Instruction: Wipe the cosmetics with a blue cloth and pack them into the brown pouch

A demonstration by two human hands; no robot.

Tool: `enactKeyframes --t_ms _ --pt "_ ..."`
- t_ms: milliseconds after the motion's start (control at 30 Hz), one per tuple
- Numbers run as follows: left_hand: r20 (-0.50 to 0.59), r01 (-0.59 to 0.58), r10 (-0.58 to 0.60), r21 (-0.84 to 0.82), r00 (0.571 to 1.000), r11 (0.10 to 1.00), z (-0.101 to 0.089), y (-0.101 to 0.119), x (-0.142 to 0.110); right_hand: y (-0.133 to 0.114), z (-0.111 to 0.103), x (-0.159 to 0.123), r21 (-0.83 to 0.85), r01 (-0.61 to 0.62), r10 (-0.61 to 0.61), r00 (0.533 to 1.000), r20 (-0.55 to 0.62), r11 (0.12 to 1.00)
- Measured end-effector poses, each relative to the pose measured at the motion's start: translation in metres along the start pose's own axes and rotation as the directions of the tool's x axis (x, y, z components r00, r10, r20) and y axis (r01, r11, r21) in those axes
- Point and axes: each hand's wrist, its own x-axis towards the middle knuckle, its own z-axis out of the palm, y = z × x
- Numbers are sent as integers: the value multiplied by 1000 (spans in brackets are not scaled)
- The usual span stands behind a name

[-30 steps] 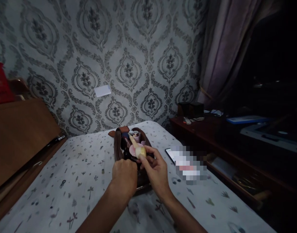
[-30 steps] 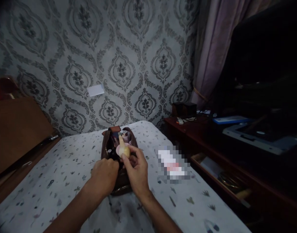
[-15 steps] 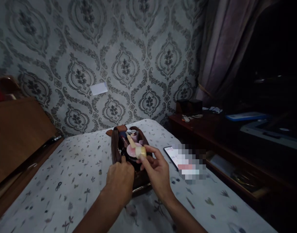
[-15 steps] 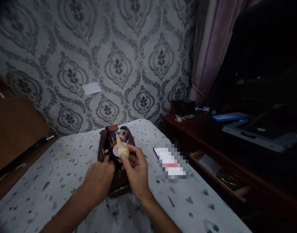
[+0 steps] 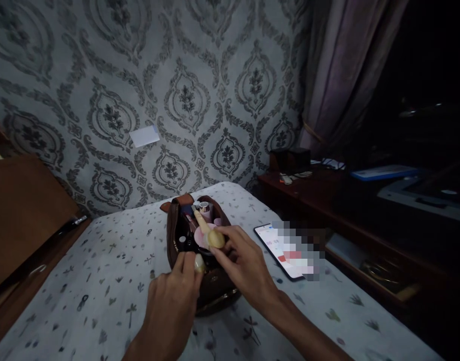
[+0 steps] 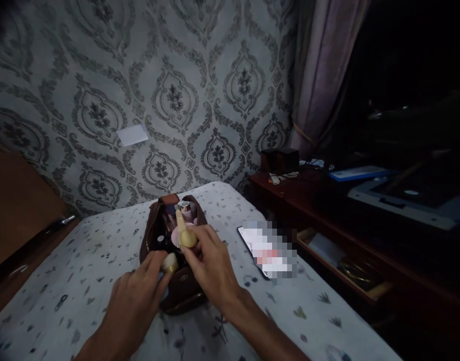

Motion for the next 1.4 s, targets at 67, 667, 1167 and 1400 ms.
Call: enactKeyframes --t_ms 67,667,1167,1400 --pt "-25 -10 8 -81 1000 997 7 -7 0 -2 -1 4 -54 29 -27 999 29 998" --pt "-157 -164 51 -892 986 422 -55 -56 61 -12 -15 29 -89 39 -22 982 186 995" --pt "-205 -466 422 -277 883 840 -69 -62 177 9 -13 111 71 32 -39 994 101 997" --pt "108 -517 509 74 854 853 -61 -47 198 22 -10 128 -74 33 -21 987 158 997"
